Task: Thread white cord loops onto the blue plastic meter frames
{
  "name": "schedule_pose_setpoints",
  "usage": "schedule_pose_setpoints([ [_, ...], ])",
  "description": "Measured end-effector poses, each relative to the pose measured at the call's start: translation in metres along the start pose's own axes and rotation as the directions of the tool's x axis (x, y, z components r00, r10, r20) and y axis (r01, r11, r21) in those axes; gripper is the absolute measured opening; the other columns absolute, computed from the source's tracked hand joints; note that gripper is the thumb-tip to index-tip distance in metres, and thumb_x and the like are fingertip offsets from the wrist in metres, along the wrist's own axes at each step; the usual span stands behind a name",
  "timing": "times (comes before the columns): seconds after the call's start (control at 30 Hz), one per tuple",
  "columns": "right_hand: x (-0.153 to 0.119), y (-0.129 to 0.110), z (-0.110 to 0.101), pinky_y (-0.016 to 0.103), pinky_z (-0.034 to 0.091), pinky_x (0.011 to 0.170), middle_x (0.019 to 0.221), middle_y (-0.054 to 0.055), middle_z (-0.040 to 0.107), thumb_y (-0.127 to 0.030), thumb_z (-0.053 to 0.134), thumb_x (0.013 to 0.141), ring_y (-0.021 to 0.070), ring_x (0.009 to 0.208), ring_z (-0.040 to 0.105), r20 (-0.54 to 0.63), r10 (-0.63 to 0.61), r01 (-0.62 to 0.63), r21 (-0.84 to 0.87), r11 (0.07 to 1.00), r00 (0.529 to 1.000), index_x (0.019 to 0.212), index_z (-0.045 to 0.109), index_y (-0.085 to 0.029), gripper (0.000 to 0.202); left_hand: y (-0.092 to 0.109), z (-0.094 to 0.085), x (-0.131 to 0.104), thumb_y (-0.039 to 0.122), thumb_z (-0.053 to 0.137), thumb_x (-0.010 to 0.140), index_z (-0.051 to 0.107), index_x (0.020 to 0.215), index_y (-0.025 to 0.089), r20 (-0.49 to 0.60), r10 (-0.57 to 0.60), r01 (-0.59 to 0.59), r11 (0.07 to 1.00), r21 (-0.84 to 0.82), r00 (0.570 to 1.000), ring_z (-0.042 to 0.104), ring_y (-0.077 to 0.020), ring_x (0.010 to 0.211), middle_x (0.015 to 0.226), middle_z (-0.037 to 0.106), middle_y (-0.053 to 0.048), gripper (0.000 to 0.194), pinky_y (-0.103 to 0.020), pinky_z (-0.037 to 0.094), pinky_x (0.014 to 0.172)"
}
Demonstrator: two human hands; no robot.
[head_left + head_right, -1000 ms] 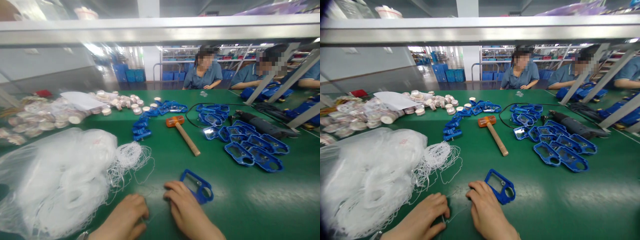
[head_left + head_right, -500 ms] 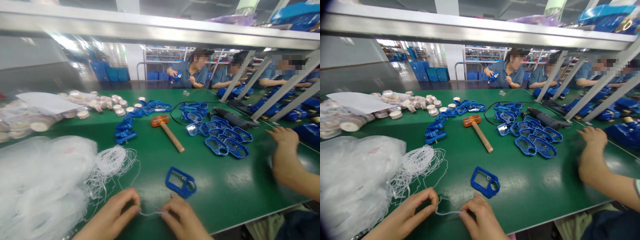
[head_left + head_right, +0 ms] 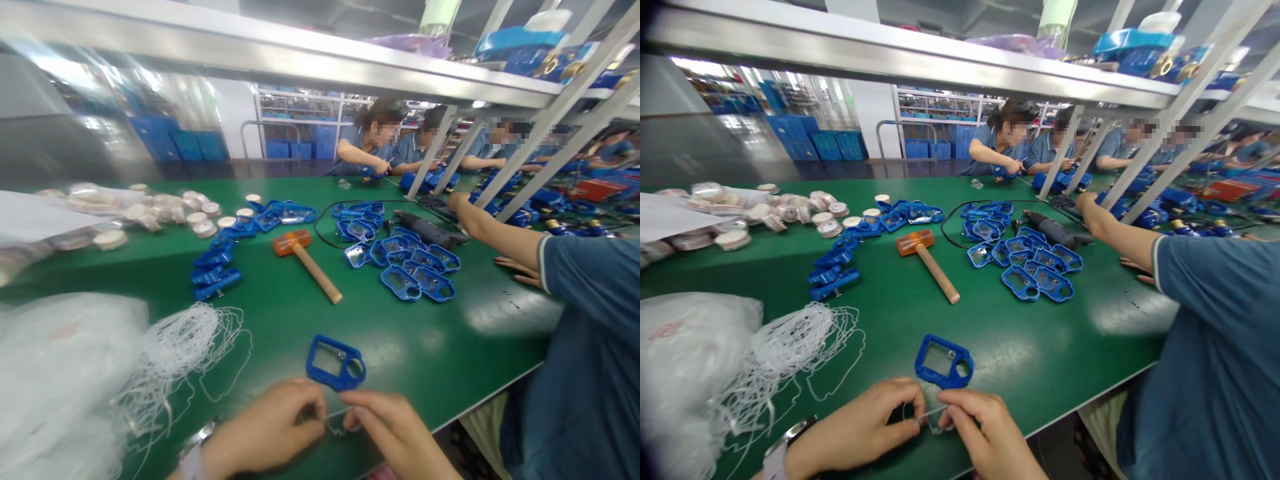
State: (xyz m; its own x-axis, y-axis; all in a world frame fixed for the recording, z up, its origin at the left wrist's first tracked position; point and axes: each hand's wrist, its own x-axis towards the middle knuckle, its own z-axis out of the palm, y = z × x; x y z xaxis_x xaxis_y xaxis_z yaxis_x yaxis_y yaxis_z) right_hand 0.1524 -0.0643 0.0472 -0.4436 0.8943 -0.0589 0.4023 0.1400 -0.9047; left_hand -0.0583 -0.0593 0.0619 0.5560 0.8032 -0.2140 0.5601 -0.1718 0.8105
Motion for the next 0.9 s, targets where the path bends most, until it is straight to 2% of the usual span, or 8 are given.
schedule_pose_setpoints([
  [0.07, 0.000, 0.001, -0.004, 0.025, 0.049, 0.073, 0.076, 0.002, 0.073, -0.028, 0.046, 0.088, 0.0177, 0.073, 0.067, -0.006, 0.037, -0.037, 0.003, 0.999, 0.999, 0.097, 0.068, -0.020, 0.025, -0.003, -0.003, -0.003, 0.019, 0.050, 0.083, 0.057, 0.083, 0.020, 0.059, -0.054, 0.061, 0.992, -0.114, 0.997, 0.057, -0.0137, 0.076, 0.081, 0.064, 0.002, 0.008, -0.023, 0.041, 0.071],
  [0.13, 0.002, 0.002, -0.008, 0.024, 0.048, 0.072, 0.076, 0.001, 0.073, -0.027, 0.047, 0.087, 0.0174, 0.074, 0.067, -0.001, 0.076, -0.076, -0.004, 0.997, 0.997, 0.096, 0.068, -0.021, 0.023, -0.009, -0.006, -0.006, 0.021, 0.048, 0.083, 0.057, 0.082, 0.020, 0.072, -0.102, 0.113, 0.977, -0.180, 0.992, 0.055, -0.0126, 0.070, 0.076, 0.063, 0.003, 0.009, -0.021, 0.040, 0.065],
  [0.27, 0.007, 0.006, -0.013, 0.024, 0.046, 0.069, 0.075, 0.001, 0.072, -0.029, 0.051, 0.086, 0.0178, 0.073, 0.066, -0.040, 0.123, -0.125, -0.067, 0.990, 0.992, 0.083, 0.067, -0.022, 0.018, -0.021, -0.013, -0.008, 0.024, 0.051, 0.081, 0.061, 0.083, 0.018, 0.042, -0.191, 0.196, 0.959, -0.206, 0.981, 0.055, -0.0130, 0.066, 0.074, 0.064, 0.002, 0.012, -0.021, 0.039, 0.061],
  [0.33, 0.009, 0.011, -0.014, 0.025, 0.045, 0.067, 0.073, 0.001, 0.070, -0.029, 0.052, 0.084, 0.0180, 0.071, 0.065, -0.070, 0.155, -0.158, -0.043, 0.987, 0.985, 0.077, 0.066, -0.021, 0.017, -0.024, -0.018, -0.004, 0.026, 0.052, 0.081, 0.064, 0.083, 0.017, 0.002, -0.222, 0.216, 0.947, -0.239, 0.975, 0.058, -0.0146, 0.068, 0.075, 0.067, 0.000, 0.015, -0.022, 0.041, 0.062],
  [0.47, 0.019, 0.026, -0.013, 0.025, 0.044, 0.061, 0.067, 0.001, 0.065, -0.031, 0.056, 0.080, 0.0171, 0.063, 0.060, -0.177, 0.223, -0.214, 0.071, 0.974, 0.959, 0.073, 0.061, -0.019, 0.015, -0.028, -0.025, 0.015, 0.030, 0.057, 0.078, 0.070, 0.079, 0.016, -0.171, -0.209, 0.164, 0.956, -0.245, 0.963, 0.060, -0.0167, 0.069, 0.075, 0.070, -0.002, 0.019, -0.024, 0.042, 0.065],
  [0.63, 0.038, 0.045, -0.010, 0.026, 0.043, 0.062, 0.077, 0.003, 0.059, -0.030, 0.058, 0.077, 0.0160, 0.067, 0.055, -0.359, 0.136, -0.099, 0.119, 0.988, 0.923, 0.066, 0.057, -0.018, 0.016, -0.038, -0.024, 0.045, 0.035, 0.058, 0.079, 0.073, 0.079, 0.017, -0.323, -0.169, 0.075, 0.955, -0.286, 0.931, 0.063, -0.0194, 0.073, 0.080, 0.072, -0.004, 0.023, -0.025, 0.044, 0.067],
  [0.73, 0.044, 0.052, -0.008, 0.026, 0.041, 0.060, 0.085, 0.004, 0.056, -0.032, 0.057, 0.077, 0.0155, 0.067, 0.054, -0.376, 0.134, -0.075, 0.168, 0.983, 0.917, 0.066, 0.055, -0.018, 0.018, -0.044, -0.019, 0.056, 0.035, 0.059, 0.078, 0.072, 0.077, 0.017, -0.353, -0.189, 0.084, 0.952, -0.294, 0.916, 0.063, -0.0198, 0.072, 0.077, 0.071, -0.004, 0.022, -0.026, 0.045, 0.066],
  [0.9, 0.047, 0.055, -0.006, 0.025, 0.039, 0.054, 0.091, 0.005, 0.055, -0.034, 0.057, 0.077, 0.0129, 0.061, 0.051, -0.321, 0.184, -0.108, 0.240, 0.965, 0.929, 0.067, 0.053, -0.018, 0.019, -0.053, -0.014, 0.064, 0.036, 0.061, 0.076, 0.063, 0.073, 0.015, -0.385, -0.214, 0.090, 0.945, -0.315, 0.898, 0.058, -0.0162, 0.061, 0.069, 0.065, -0.002, 0.021, -0.024, 0.042, 0.056],
])
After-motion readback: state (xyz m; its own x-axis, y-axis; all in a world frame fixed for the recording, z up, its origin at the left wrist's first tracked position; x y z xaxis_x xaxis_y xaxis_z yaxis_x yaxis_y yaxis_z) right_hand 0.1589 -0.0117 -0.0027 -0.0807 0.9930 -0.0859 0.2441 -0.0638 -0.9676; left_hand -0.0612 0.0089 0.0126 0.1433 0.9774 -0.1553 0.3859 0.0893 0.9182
